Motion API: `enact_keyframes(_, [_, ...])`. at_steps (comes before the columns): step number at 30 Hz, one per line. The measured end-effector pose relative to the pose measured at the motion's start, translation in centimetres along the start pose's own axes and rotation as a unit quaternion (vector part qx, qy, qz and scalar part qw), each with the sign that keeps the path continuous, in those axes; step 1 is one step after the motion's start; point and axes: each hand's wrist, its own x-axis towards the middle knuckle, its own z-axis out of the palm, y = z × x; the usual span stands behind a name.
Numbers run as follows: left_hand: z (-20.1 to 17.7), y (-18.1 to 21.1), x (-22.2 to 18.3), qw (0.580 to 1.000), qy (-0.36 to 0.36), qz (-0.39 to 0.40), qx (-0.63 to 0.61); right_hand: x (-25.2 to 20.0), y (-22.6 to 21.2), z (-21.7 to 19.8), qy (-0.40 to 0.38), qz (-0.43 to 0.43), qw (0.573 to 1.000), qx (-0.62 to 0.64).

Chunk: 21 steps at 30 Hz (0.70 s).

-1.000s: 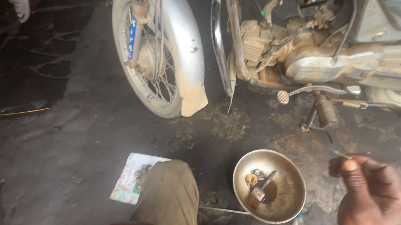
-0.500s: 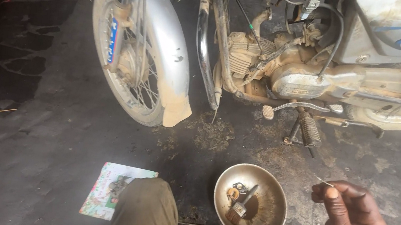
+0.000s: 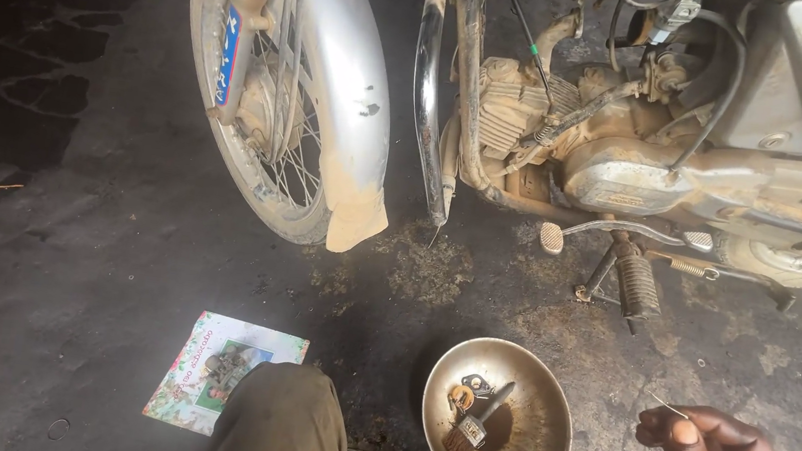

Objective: Cleaning and reassembling a motorcycle carburetor.

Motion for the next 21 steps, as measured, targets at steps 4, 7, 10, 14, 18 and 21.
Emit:
enact_keyframes(4, [-6.0,-6.5,2.0,1.000,0.009,0.009,0.003,1.1,1.9,-0.2,-0.012,-0.008,1.000,0.027])
enact_keyframes(7, [-11.2,-11.4,5.2,1.000,0.006,0.011,0.009,0.9,0.5,1.4,0.034,-0.021,0.996,-0.085])
enact_keyframes(10, [-14.2,-15.7,4.5,0.961,0.118,-0.185,-0.167,-0.5,-2.9,4.3,0.066,0.077,0.988,-0.118])
enact_keyframes(14, [-14.3,-16.7,2.7,0.944,0.114,-0.173,-0.255,-1.7,-3.7,7.0,-0.064,0.005,0.990,-0.129])
enact_keyframes(18, [-12.6,-16.7,1.8,0.940,0.091,-0.147,-0.294,-2.8,-4.7,8.5,-0.110,-0.014,0.992,-0.053])
enact_keyframes(21, [-11.2,-16.2,1.4,0.929,0.080,-0.149,-0.328,-3.3,-5.7,8.7,-0.130,-0.055,0.990,-0.013])
